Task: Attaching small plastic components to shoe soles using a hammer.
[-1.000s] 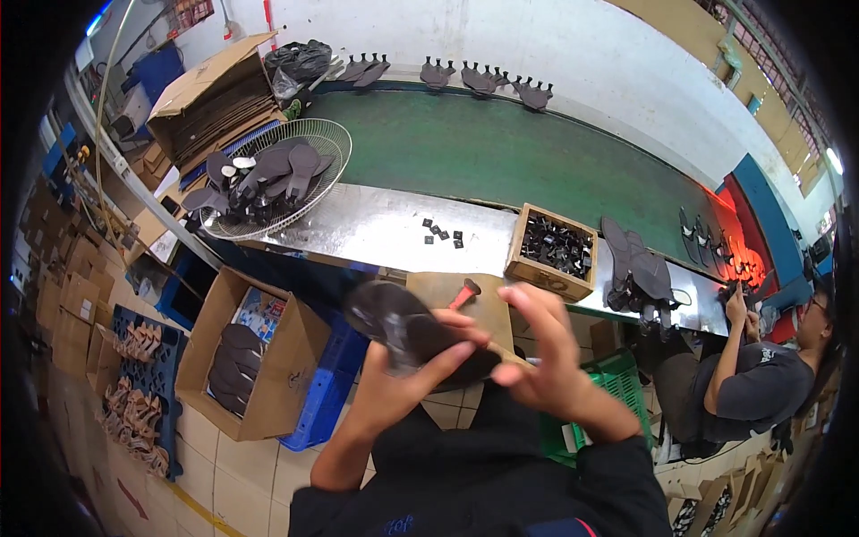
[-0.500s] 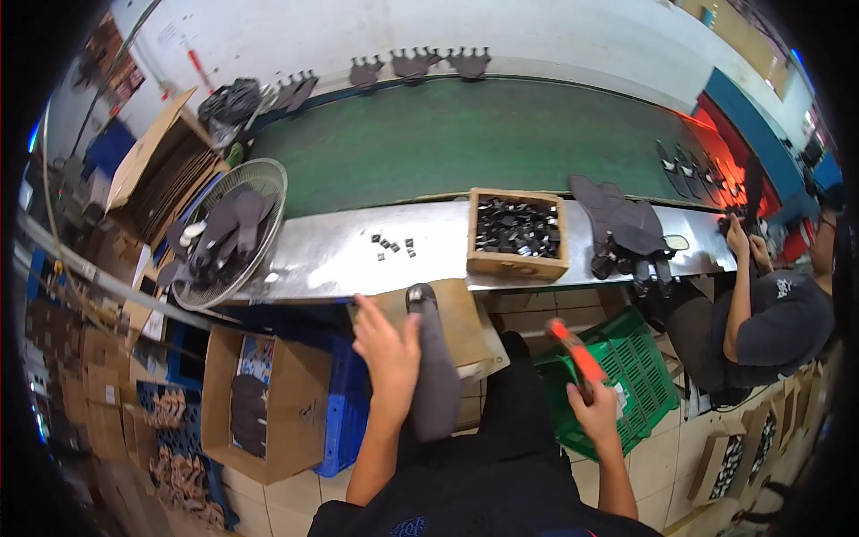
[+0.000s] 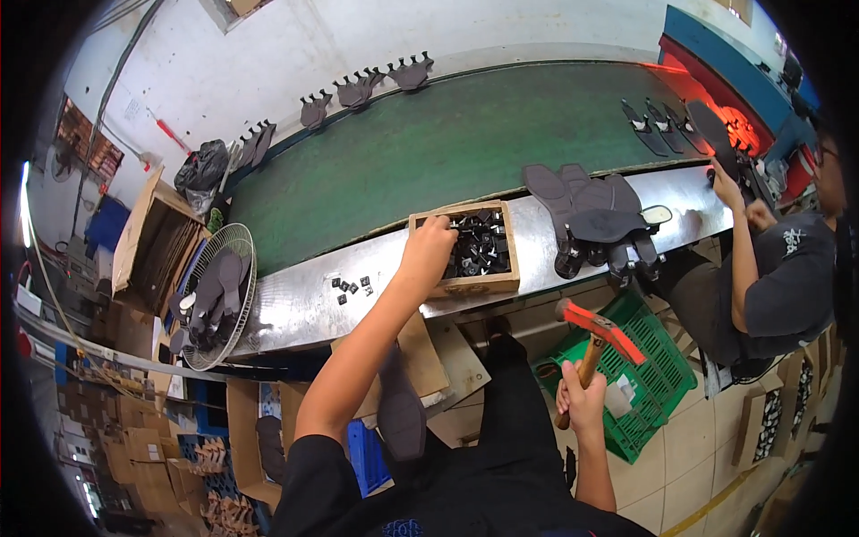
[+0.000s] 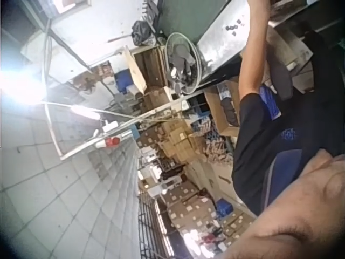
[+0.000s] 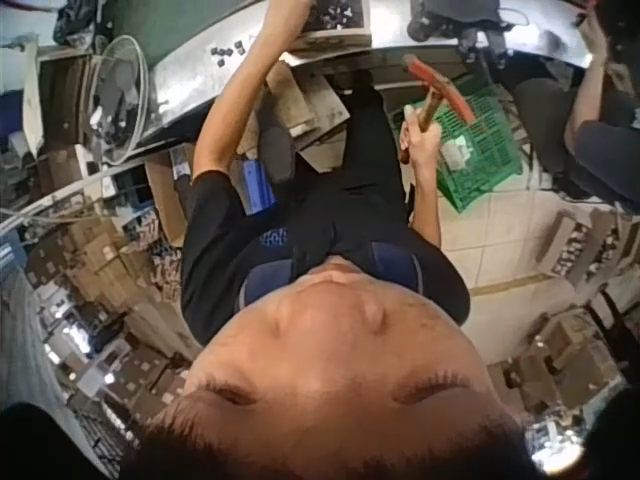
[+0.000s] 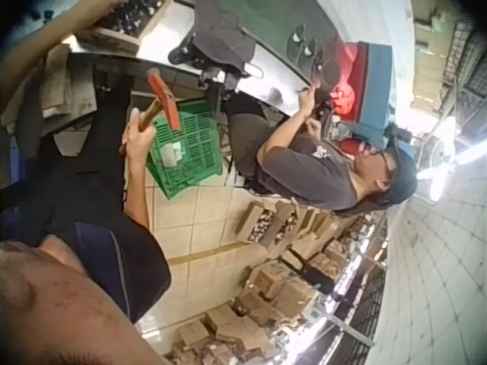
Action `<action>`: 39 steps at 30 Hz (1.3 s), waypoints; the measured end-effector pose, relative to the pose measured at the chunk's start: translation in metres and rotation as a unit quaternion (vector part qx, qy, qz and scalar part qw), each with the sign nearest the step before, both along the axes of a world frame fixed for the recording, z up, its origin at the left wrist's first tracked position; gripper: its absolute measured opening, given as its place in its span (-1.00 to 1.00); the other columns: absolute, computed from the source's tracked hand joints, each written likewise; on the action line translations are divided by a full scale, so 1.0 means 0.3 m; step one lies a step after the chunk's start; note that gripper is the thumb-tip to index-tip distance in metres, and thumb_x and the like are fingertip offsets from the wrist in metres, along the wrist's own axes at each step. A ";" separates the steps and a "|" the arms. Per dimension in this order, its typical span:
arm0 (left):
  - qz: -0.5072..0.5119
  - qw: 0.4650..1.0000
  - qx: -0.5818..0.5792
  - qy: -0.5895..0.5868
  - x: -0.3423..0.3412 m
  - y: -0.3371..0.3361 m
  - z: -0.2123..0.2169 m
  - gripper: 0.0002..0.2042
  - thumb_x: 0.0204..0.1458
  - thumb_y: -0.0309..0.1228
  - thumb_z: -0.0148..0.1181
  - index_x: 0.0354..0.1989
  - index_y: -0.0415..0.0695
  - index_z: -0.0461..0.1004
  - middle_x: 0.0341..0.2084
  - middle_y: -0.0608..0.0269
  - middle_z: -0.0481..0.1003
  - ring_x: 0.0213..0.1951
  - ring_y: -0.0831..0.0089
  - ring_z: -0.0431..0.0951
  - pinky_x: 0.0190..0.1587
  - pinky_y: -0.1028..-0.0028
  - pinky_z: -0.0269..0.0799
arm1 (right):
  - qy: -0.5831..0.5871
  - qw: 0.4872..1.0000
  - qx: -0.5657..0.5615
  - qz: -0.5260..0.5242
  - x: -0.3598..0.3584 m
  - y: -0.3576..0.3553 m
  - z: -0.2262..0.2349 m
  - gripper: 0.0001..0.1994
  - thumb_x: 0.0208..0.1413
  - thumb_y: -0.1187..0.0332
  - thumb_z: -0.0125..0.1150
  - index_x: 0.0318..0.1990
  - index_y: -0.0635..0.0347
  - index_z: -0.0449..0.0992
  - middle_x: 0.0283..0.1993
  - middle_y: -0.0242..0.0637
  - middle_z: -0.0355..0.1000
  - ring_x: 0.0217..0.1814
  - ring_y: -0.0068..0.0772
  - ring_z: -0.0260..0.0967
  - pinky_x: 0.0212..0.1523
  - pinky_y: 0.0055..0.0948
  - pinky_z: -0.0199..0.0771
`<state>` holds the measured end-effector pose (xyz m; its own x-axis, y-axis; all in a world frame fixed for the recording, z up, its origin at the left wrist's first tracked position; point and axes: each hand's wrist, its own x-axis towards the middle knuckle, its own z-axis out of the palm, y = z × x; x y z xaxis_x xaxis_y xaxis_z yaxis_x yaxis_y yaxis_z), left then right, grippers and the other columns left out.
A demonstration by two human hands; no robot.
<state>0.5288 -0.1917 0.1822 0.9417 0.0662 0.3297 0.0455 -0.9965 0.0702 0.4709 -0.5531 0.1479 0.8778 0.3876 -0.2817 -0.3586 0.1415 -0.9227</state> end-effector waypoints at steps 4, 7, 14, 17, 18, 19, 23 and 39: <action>0.003 0.957 -0.269 -0.110 -0.094 -0.027 0.061 -0.86 0.04 -0.53 0.29 -0.24 -0.21 0.69 -0.32 0.11 0.59 -0.25 0.20 0.60 -0.20 0.39 0.52 | -0.063 0.996 -0.039 0.052 0.041 0.024 0.032 -0.69 0.33 0.30 0.16 -0.46 0.25 0.38 -0.73 -0.47 0.16 -0.80 -0.69 0.05 -0.78 -0.59 0.09; 0.018 0.918 -0.369 -0.144 -0.232 -0.146 0.167 -0.86 0.03 -0.53 0.35 -0.23 -0.21 0.69 -0.34 0.14 0.62 -0.35 0.37 0.62 -0.23 0.49 0.51 | -0.094 0.993 -0.003 0.074 0.073 0.073 0.102 -0.77 0.30 0.35 0.21 -0.08 0.38 0.54 -0.53 -0.33 0.41 -0.76 -0.74 0.10 -0.75 -0.65 0.10; -0.027 0.859 -0.464 -0.217 -0.579 -0.330 0.328 -0.81 -0.04 -0.75 0.31 -0.24 -0.28 0.65 -0.35 0.15 0.62 -0.33 0.44 0.63 -0.25 0.54 0.55 | -0.153 0.944 0.164 0.242 0.028 0.302 0.321 -0.64 0.23 0.40 0.29 0.16 0.27 0.52 -0.21 -0.29 0.59 -0.64 -0.81 0.19 -0.65 -0.73 0.16; -0.057 0.873 -0.429 -0.224 -0.661 -0.316 0.319 -0.82 -0.06 -0.66 0.38 -0.25 -0.25 0.64 -0.33 0.18 0.59 -0.33 0.42 0.61 -0.27 0.51 0.52 | -0.138 0.935 0.143 0.296 -0.036 0.393 0.360 -0.72 0.20 0.41 0.33 0.03 0.31 0.58 -0.23 -0.31 0.58 -0.61 -0.80 0.22 -0.62 -0.72 0.17; -0.051 0.871 -0.430 -0.230 -0.682 -0.297 0.296 -0.82 -0.06 -0.66 0.38 -0.25 -0.25 0.64 -0.33 0.18 0.59 -0.33 0.42 0.61 -0.27 0.51 0.52 | -0.163 0.927 0.115 0.317 -0.053 0.417 0.365 -0.76 0.19 0.41 0.35 -0.03 0.33 0.60 -0.23 -0.31 0.57 -0.60 -0.79 0.25 -0.61 -0.71 0.19; -0.035 0.866 -0.424 -0.261 -0.702 -0.271 0.270 -0.79 -0.05 -0.58 0.41 -0.21 -0.25 0.61 -0.29 0.18 0.58 -0.31 0.41 0.59 -0.27 0.50 0.50 | -0.159 0.928 0.115 0.316 -0.069 0.442 0.377 -0.82 0.17 0.42 0.37 -0.15 0.36 0.63 -0.25 -0.35 0.55 -0.53 -0.78 0.29 -0.56 -0.69 0.20; 0.151 0.874 -0.357 -0.295 -0.698 -0.109 0.091 -0.61 0.00 -0.23 0.43 -0.08 -0.22 0.52 -0.10 0.09 0.55 -0.19 0.23 0.57 -0.02 0.28 0.40 | -0.204 0.929 0.065 0.303 -0.097 0.547 0.352 -0.82 0.11 0.50 0.36 -0.17 0.42 0.57 -0.22 -0.26 0.56 -0.61 -0.72 0.30 -0.64 -0.68 0.23; 0.199 0.789 -0.550 -0.189 -0.820 -0.108 -0.022 -0.66 -0.06 -0.51 0.42 -0.06 -0.27 0.61 -0.25 -0.04 0.65 -0.26 0.32 0.68 -0.18 0.40 0.55 | -0.400 0.819 -0.046 0.409 -0.081 0.797 0.188 -0.77 0.00 0.51 0.36 -0.14 0.27 0.60 -0.29 -0.09 0.57 -0.26 -0.22 0.57 -0.23 -0.37 0.50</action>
